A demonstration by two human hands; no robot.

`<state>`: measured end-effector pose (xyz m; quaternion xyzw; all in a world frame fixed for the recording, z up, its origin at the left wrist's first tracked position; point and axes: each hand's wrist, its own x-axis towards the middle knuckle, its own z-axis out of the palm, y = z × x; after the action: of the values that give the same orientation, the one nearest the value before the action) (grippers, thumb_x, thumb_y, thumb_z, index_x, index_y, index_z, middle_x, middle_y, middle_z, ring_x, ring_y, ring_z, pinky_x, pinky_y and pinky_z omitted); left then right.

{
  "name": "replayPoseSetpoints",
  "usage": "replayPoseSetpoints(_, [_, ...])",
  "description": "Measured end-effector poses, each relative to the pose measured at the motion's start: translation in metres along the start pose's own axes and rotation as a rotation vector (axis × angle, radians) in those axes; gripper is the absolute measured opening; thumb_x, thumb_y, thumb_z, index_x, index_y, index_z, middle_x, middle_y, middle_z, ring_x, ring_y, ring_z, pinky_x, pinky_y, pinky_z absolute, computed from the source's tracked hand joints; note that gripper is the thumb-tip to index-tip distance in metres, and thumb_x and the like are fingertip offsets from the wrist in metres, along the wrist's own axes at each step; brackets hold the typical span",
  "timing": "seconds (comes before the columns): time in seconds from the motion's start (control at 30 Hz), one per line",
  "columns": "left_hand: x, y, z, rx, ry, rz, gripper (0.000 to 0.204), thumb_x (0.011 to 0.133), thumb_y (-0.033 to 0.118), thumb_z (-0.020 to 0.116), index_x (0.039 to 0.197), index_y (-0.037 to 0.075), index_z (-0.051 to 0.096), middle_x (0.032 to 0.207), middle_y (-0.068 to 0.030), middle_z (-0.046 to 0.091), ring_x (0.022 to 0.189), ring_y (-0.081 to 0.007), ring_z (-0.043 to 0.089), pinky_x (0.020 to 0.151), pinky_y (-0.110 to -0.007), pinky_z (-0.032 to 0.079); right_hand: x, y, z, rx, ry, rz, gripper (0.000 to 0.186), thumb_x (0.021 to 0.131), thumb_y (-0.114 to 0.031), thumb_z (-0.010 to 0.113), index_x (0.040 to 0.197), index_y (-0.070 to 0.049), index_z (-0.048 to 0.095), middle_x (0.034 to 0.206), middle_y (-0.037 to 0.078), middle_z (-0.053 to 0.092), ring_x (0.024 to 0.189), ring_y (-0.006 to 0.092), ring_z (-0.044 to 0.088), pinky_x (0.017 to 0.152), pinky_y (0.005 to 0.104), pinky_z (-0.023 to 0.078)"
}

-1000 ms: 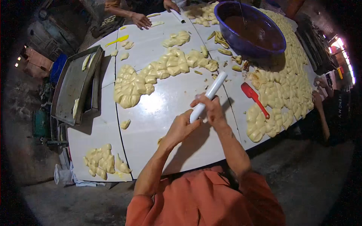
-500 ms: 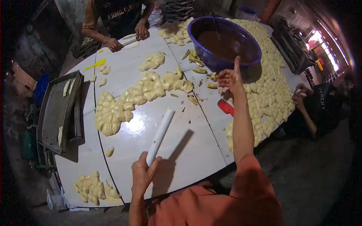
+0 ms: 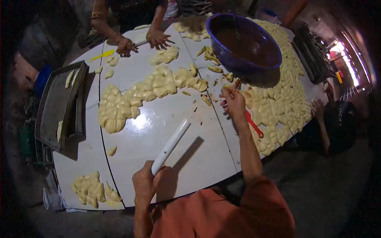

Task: The person uses a rolling pin to flatten dough, applies chocolate filling from a bowl with a red spatula, and rolls the dough into shapes on a table.

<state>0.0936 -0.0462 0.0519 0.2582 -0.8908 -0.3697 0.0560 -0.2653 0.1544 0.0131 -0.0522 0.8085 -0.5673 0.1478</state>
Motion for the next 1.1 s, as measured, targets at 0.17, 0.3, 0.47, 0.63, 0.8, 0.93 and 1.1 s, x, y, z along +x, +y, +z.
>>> replayPoseSetpoints(0.17, [0.0,-0.001,-0.009,0.056,-0.086,-0.046,0.04,0.088,0.035,0.08,0.115,0.008,0.068,0.089,-0.0172,0.074,0.079,-0.0358,0.074,0.069,-0.044,0.056,-0.128,-0.036,0.058,-0.485,-0.199,-1.094,0.055,0.086,-0.031,0.081,0.135,-0.015,0.063,0.137,0.01,0.062,0.131,0.0286,0.057,0.11,0.0516,0.044])
replayPoseSetpoints(0.3, [-0.011,-0.017,-0.008,0.107,-0.114,0.04,0.041,0.09,0.042,0.077,0.114,0.011,0.068,0.09,-0.013,0.074,0.079,-0.0341,0.074,0.068,-0.043,0.056,-0.157,-0.004,0.078,-0.756,-0.599,-1.128,0.055,0.085,-0.022,0.079,0.137,-0.017,0.062,0.116,0.007,0.065,0.117,0.0257,0.061,0.112,0.0526,0.04])
replayPoseSetpoints(0.47, [-0.041,-0.039,-0.003,0.24,-0.05,0.049,0.038,0.087,0.037,0.078,0.117,0.014,0.069,0.101,-0.0097,0.072,0.084,-0.0311,0.072,0.07,-0.041,0.058,-0.177,0.027,0.095,-0.726,-0.705,-1.071,0.054,0.085,-0.025,0.079,0.135,-0.017,0.063,0.109,0.006,0.066,0.105,0.0246,0.064,0.103,0.048,0.047])
replayPoseSetpoints(0.63, [-0.047,-0.064,0.01,0.257,0.144,0.049,0.056,0.085,0.032,0.08,0.137,0.016,0.065,0.125,-0.0147,0.067,0.111,-0.0334,0.066,0.09,-0.046,0.055,-0.179,0.024,0.121,-0.763,-0.67,-1.041,0.061,0.088,-0.036,0.075,0.143,-0.016,0.058,0.124,0.009,0.062,0.112,0.0272,0.06,0.101,0.0471,0.044])
replayPoseSetpoints(0.8, [-0.047,-0.075,0.03,0.337,0.183,0.002,0.064,0.094,0.035,0.07,0.149,0.008,0.052,0.152,-0.0193,0.05,0.142,-0.0395,0.044,0.114,-0.061,0.031,-0.191,0.031,0.148,-0.928,-0.513,-0.949,0.064,0.097,-0.049,0.063,0.151,-0.016,0.052,0.155,0.014,0.048,0.14,0.0331,0.045,0.113,0.0588,0.031])
replayPoseSetpoints(0.93, [-0.017,-0.09,0.037,0.464,0.204,-0.07,0.058,0.104,0.041,0.053,0.153,0.009,0.049,0.162,-0.0211,0.039,0.152,-0.0445,0.03,0.118,-0.072,0.015,-0.177,0.034,0.176,-1.045,-0.334,-0.858,0.062,0.1,-0.048,0.06,0.151,-0.014,0.053,0.161,0.016,0.042,0.152,0.0357,0.032,0.117,0.0691,0.018])
replayPoseSetpoints(1.1, [0.055,-0.101,0.016,0.531,0.302,-0.064,0.05,0.108,0.031,0.043,0.152,0.009,0.049,0.164,-0.0242,0.034,0.155,-0.0446,0.023,0.118,-0.076,0.006,-0.128,0.008,0.224,-1.042,-0.205,-0.796,0.059,0.103,-0.047,0.054,0.152,-0.013,0.052,0.162,0.02,0.039,0.155,0.0406,0.024,0.118,0.0738,0.013])
